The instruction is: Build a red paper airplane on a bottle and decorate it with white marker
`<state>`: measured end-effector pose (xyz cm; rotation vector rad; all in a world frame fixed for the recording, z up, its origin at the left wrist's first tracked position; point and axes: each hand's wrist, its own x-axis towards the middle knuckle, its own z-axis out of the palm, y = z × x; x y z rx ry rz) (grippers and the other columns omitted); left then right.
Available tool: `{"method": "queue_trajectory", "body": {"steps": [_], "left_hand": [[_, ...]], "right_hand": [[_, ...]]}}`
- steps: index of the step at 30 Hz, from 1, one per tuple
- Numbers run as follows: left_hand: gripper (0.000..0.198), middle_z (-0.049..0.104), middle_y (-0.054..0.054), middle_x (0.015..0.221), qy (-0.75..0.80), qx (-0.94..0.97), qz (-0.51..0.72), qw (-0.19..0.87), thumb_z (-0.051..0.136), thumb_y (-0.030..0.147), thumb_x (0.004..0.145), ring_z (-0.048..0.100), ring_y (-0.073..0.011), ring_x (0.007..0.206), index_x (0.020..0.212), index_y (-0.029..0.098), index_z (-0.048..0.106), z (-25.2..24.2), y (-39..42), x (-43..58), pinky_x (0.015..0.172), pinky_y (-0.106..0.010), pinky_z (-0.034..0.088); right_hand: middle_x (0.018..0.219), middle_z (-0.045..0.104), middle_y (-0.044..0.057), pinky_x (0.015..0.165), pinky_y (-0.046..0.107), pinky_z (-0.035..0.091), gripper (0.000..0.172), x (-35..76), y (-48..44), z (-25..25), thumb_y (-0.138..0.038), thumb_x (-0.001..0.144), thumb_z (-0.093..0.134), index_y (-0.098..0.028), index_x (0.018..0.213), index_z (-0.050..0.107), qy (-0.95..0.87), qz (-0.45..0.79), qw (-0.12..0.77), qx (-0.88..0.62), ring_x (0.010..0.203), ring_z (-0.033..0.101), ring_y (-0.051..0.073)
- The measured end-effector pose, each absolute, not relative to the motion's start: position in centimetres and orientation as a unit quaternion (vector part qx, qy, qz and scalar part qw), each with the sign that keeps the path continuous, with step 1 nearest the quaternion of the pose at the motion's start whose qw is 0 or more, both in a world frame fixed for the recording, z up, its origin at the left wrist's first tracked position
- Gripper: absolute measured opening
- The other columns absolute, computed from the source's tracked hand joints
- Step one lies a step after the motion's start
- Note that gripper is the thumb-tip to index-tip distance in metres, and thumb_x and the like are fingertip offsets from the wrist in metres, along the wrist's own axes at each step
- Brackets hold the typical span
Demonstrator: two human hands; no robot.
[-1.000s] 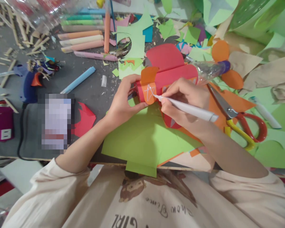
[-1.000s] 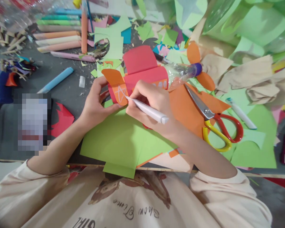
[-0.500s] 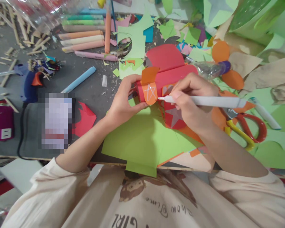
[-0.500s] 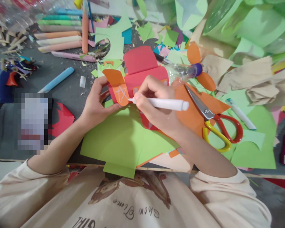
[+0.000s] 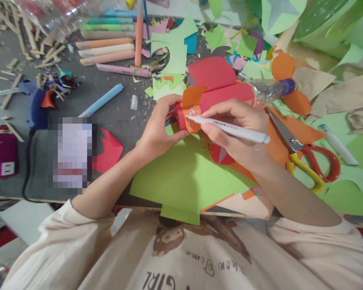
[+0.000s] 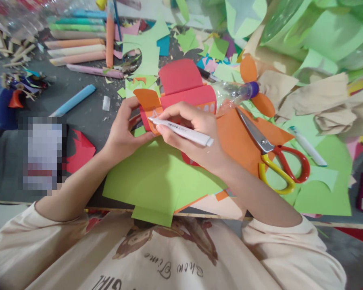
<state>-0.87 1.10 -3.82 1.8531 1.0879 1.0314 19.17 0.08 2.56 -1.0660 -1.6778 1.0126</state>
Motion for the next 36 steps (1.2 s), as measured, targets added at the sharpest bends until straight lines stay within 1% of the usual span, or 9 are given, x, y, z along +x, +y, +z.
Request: {"method": "queue_trajectory", "body": {"steps": [2, 9, 14, 18, 23, 28, 36], "left_hand": [[0.059, 0.054, -0.008, 0.139, 0.427, 0.723, 0.402, 0.366, 0.074, 0.037, 0.083, 0.059, -0.0241, 0.124, 0.134, 0.031, 0.046, -3.85, 1.06, -0.9, 0.098, -0.035, 0.058], [0.059, 0.053, -0.008, 0.139, 0.423, 0.724, 0.404, 0.366, 0.073, 0.04, 0.084, 0.058, -0.0236, 0.125, 0.134, 0.031, 0.045, -3.95, 1.1, -0.86, 0.1, -0.034, 0.057], [0.059, 0.054, -0.008, 0.139, 0.431, 0.723, 0.397, 0.367, 0.074, 0.042, 0.084, 0.058, -0.0239, 0.126, 0.134, 0.031, 0.045, -3.84, 1.09, -0.86, 0.1, -0.034, 0.057], [0.059, 0.054, -0.008, 0.138, 0.422, 0.724, 0.404, 0.366, 0.073, 0.044, 0.084, 0.059, -0.0237, 0.125, 0.134, 0.031, 0.045, -3.77, 1.07, -0.91, 0.099, -0.035, 0.057], [0.059, 0.054, -0.009, 0.136, 0.408, 0.728, 0.412, 0.367, 0.072, 0.049, 0.085, 0.06, -0.0239, 0.124, 0.133, 0.03, 0.044, -4.03, 1.22, -0.91, 0.099, -0.035, 0.057], [0.059, 0.054, -0.008, 0.135, 0.41, 0.728, 0.41, 0.366, 0.071, 0.05, 0.085, 0.06, -0.0232, 0.124, 0.134, 0.03, 0.043, -4.12, 1.24, -0.89, 0.098, -0.033, 0.057], [0.065, 0.05, -0.01, 0.14, 0.405, 0.743, 0.394, 0.358, 0.072, 0.052, 0.085, 0.055, -0.026, 0.13, 0.137, 0.029, 0.04, -4.24, 1.31, -1.26, 0.104, -0.037, 0.054]], "right_hand": [[0.079, 0.072, 0.001, 0.056, 0.026, 0.053, 0.015, 19.21, 0.08, 2.51, -0.038, 0.086, 0.071, -0.023, 0.084, 0.069, -0.677, 0.413, 0.427, -0.434, 0.065, 0.066, 0.013], [0.083, 0.074, 0.001, 0.062, 0.028, 0.054, 0.013, 19.29, -0.06, 2.42, -0.037, 0.088, 0.07, -0.024, 0.086, 0.07, -0.681, 0.414, 0.42, -0.433, 0.068, 0.066, 0.014], [0.084, 0.074, 0.002, 0.06, 0.029, 0.05, 0.014, 19.38, -0.15, 2.69, -0.037, 0.089, 0.067, -0.024, 0.086, 0.069, -0.688, 0.414, 0.404, -0.438, 0.067, 0.064, 0.014], [0.073, 0.069, 0.0, 0.053, 0.028, 0.042, 0.014, 19.6, -0.07, 2.72, -0.035, 0.089, 0.068, -0.023, 0.082, 0.067, -0.697, 0.402, 0.412, -0.428, 0.059, 0.057, 0.011], [0.065, 0.062, -0.003, 0.049, 0.027, 0.037, 0.016, 19.78, 0.0, 2.54, -0.034, 0.089, 0.067, -0.022, 0.078, 0.064, -0.712, 0.383, 0.418, -0.415, 0.053, 0.051, 0.009], [0.06, 0.057, -0.003, 0.046, 0.027, 0.036, 0.018, 19.73, 0.18, 2.49, -0.03, 0.088, 0.066, -0.022, 0.073, 0.06, -0.723, 0.356, 0.434, -0.403, 0.05, 0.05, 0.01], [0.056, 0.052, -0.004, 0.047, 0.028, 0.037, 0.021, 19.83, 0.38, 2.46, -0.024, 0.085, 0.065, -0.024, 0.068, 0.052, -0.738, 0.31, 0.438, -0.409, 0.049, 0.049, 0.011]]}}
